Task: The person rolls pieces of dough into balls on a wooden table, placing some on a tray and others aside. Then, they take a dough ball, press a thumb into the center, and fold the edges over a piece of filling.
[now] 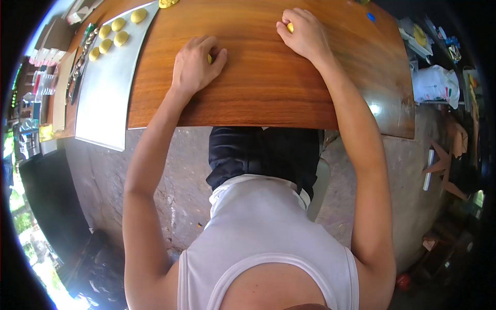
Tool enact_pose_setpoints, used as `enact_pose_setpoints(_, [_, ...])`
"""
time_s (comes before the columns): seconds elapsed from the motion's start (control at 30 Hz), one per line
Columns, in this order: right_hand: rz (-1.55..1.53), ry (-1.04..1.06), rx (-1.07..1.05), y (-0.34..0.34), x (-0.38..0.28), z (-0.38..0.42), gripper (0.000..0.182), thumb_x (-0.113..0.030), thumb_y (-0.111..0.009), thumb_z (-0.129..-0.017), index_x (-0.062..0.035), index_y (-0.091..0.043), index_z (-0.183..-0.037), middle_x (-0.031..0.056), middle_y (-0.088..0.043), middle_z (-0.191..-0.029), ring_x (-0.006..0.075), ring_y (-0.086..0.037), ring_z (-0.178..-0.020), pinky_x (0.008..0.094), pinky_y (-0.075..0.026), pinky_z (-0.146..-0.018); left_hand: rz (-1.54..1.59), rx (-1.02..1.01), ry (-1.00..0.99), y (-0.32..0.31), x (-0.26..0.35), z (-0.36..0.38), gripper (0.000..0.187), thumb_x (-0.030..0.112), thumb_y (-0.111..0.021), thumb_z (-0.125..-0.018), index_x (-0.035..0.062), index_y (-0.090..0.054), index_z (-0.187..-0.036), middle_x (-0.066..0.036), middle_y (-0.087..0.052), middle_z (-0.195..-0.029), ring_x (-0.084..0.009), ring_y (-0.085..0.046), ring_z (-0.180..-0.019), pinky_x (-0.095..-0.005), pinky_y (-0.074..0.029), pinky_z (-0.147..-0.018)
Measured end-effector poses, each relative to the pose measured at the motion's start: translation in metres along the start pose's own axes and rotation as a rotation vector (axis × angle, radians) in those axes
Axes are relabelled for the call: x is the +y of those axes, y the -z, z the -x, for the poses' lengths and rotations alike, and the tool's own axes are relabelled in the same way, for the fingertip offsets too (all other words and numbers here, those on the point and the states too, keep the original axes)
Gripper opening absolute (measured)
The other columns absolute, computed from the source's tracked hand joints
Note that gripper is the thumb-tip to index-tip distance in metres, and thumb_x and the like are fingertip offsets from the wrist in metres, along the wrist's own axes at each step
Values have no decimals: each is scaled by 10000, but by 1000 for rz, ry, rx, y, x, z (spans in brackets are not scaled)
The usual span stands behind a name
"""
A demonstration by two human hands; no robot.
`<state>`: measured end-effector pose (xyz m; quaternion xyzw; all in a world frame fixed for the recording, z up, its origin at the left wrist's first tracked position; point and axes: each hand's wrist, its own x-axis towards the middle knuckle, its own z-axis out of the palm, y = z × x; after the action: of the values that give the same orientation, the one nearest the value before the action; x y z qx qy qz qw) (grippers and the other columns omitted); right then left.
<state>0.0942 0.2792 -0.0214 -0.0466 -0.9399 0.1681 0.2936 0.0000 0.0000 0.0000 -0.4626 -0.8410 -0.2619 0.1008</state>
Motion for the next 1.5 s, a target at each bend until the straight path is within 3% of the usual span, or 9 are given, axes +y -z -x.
enact_pose_setpoints(0.3, [-32, 24, 35, 7, 4, 1, 180, -228, -726, -914, -70, -653, -873, 107, -682, -861, 338, -661, -893, 468, -537, -783, 13, 26, 31, -19, 17, -15, 221, 212, -736, -899, 53, -618, -801, -125, -681, -891, -370, -652, -910, -478, -527, -792])
enact_pose_setpoints(0.5, [-105, -48, -22, 10, 6, 4, 213, -230, -726, -932, -57, -614, -878, 102, -664, -888, 325, -636, -904, 450, -515, -783, 67, -7, -125, 19, 34, 40, 113, 131, -779, -879, 73, -723, -958, -142, -675, -1051, -403, -620, -1104, -472, -511, -934])
enact_pose_setpoints(0.6, [-148, -13, -26, 9, 6, 1, 213, -219, -726, -921, -54, -605, -859, 104, -666, -876, 320, -638, -877, 453, -509, -762, 31, -157, 79, 29, 14, 28, 199, 124, -749, -925, 28, -731, -1098, -172, -683, -1153, -373, -648, -1113, -449, -507, -1003])
enact_pose_setpoints(0.77, [-162, -26, -47, 11, 5, -1, 214, -235, -735, -925, -59, -627, -867, 101, -683, -895, 320, -647, -896, 453, -515, -766, -141, -60, 12, -9, 7, -26, 286, 146, -721, -938, 20, -724, -1195, -192, -687, -1206, -384, -637, -1197, -467, -493, -1047])
enact_pose_setpoints(0.83, [-168, -52, -47, 12, 9, 1, 214, -240, -738, -928, -61, -635, -871, 101, -690, -904, 321, -651, -907, 453, -517, -771, 101, -5, -184, -25, 30, -35, 300, 107, -719, -911, 35, -720, -1202, -165, -690, -1210, -380, -624, -1183, -468, -504, -1024])
enact_pose_setpoints(0.97, [-228, -11, -39, 12, 12, 3, 211, -247, -738, -936, -66, -644, -881, 106, -705, -931, 329, -663, -926, 449, -526, -789, 92, -69, -233, -10, 58, 1, 346, 78, -702, -922, 30, -709, -1264, -180, -676, -1300, -390, -607, -1248, -459, -492, -1078])
enact_pose_setpoints(1.03, [-239, -20, -37, 16, 11, 2, 210, -245, -737, -937, -66, -643, -880, 107, -708, -935, 332, -665, -931, 448, -528, -794, 86, -149, -152, 6, 57, 24, 389, 66, -702, -924, 31, -696, -1311, -191, -665, -1333, -403, -607, -1271, -448, -489, -1101])
enact_pose_setpoints(1.3, [-267, -90, -158, 15, 9, -6, 207, -253, -744, -931, -67, -659, -898, 110, -723, -941, 329, -673, -959, 451, -531, -811, -39, 12, -146, -7, 28, -7, 282, 82, -733, -901, 26, -736, -1178, -184, -675, -1168, -382, -639, -1036, -457, -532, -937])
enact_pose_setpoints(1.5, [-257, -35, -82, 16, 11, 2, 201, -247, -745, -930, -63, -670, -904, 111, -729, -948, 328, -674, -961, 450, -537, -825, 110, -146, -213, -9, 70, 9, 362, 62, -689, -939, 28, -702, -1299, -206, -635, -1350, -416, -586, -1287, -458, -477, -1107])
